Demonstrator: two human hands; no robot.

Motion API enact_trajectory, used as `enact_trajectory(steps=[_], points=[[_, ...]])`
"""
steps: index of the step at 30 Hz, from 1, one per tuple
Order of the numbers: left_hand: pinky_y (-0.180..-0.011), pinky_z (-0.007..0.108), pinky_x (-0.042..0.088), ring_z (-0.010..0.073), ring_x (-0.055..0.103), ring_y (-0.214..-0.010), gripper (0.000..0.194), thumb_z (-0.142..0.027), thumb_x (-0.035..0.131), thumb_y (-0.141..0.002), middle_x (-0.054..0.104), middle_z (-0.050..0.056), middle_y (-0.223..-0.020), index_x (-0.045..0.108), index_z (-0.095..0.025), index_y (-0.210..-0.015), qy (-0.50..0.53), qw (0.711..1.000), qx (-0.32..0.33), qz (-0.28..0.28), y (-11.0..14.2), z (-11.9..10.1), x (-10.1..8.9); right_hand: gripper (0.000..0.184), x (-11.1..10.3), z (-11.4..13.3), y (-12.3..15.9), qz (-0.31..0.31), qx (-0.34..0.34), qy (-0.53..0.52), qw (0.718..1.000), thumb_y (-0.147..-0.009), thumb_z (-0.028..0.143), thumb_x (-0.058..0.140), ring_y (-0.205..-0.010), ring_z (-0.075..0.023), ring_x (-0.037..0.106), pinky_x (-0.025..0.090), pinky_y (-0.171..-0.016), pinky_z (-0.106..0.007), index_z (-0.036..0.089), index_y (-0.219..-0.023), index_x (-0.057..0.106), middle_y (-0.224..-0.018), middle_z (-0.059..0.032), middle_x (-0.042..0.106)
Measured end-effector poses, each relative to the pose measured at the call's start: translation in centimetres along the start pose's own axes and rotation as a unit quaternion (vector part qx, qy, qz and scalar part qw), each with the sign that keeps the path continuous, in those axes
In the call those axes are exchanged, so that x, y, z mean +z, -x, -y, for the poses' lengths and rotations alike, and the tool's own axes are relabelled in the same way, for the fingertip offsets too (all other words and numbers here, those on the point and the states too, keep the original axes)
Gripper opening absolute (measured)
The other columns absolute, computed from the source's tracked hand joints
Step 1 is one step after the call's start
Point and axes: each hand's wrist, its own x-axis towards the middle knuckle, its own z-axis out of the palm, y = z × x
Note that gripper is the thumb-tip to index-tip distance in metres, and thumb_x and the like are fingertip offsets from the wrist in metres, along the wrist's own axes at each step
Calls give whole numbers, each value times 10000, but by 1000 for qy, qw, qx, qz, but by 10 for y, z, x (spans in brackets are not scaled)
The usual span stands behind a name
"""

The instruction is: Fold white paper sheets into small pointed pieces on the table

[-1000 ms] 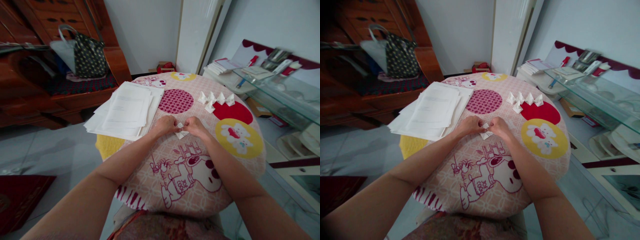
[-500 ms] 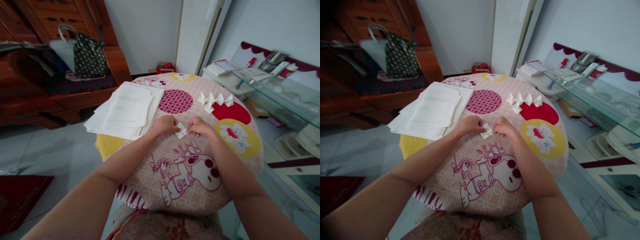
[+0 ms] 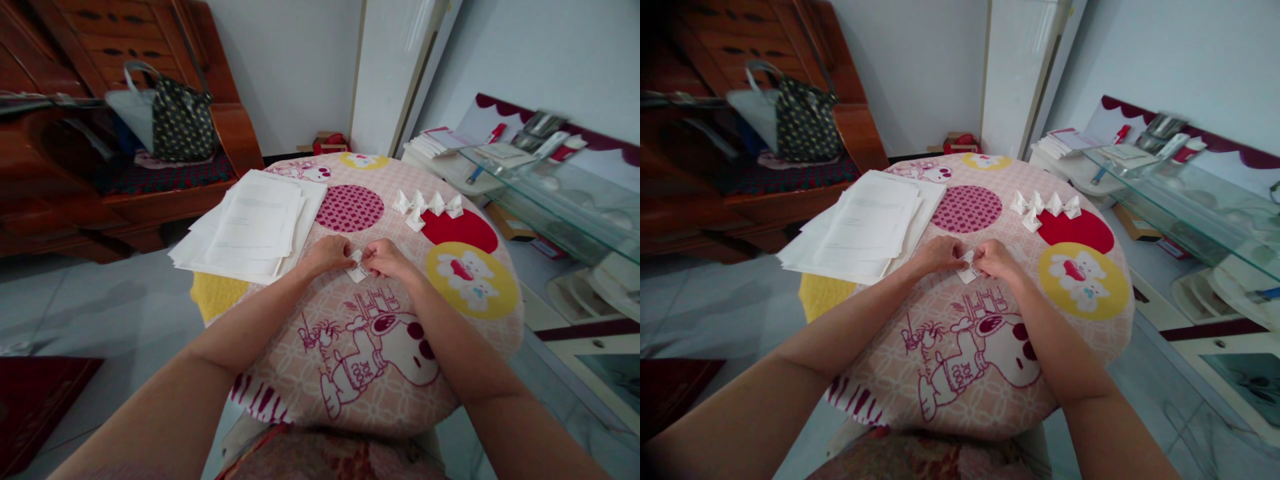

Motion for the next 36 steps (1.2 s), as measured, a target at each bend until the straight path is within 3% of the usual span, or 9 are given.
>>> enact_trajectory(steps=[7,14,19,22,28,30,36], points=[[-629,239,398,143,594,-682,168,-114,696,-664,669,-2,-713,691,-153,-828,121,992,35,33,1,15,-6,132,3,1,0,-23,5,33,999,-747,55,670,-414,-106,542,351,-376,-186,166,-692,623,-498,24,588],[-653,221,443,127,616,-702,363,-62,540,-597,714,22,-779,725,-136,-900,250,957,93,115,-5,37,-11,113,-1,-6,-1,-45,13,38,998,-750,112,740,-390,-100,504,354,-376,-200,161,-766,639,-486,45,550],[-714,252,461,145,635,-764,280,-189,585,-763,758,45,-879,770,-149,-968,225,967,114,26,-5,30,-5,158,-4,-12,-3,-50,4,55,997,-723,142,785,-392,-97,492,340,-373,-198,156,-807,652,-482,55,541],[-681,249,443,137,615,-722,230,-238,652,-787,742,31,-836,755,-147,-972,202,974,101,4,-5,18,2,170,-6,-8,-2,-34,11,43,998,-722,139,787,-372,-85,470,320,-366,-195,157,-810,643,-481,60,541],[-582,245,342,103,505,-598,62,-198,712,-721,591,-42,-621,678,-151,-741,208,976,72,-5,-7,10,8,189,-9,-6,0,-13,13,26,999,-717,127,786,-338,-71,424,291,-346,-193,171,-722,601,-446,73,506],[-565,246,318,92,465,-569,118,-207,701,-726,542,-51,-574,627,-152,-651,240,967,79,6,-6,13,6,191,-11,-9,-1,2,5,4,1000,-720,140,782,-334,-64,408,285,-341,-190,174,-700,596,-443,80,494],[-497,220,309,69,431,-466,75,-188,642,-792,520,-62,-517,626,-148,-732,373,926,49,31,1,18,-4,194,-22,-14,2,30,-57,-106,992,-741,251,772,-341,-52,370,253,-341,-182,176,-677,605,-429,86,470]])
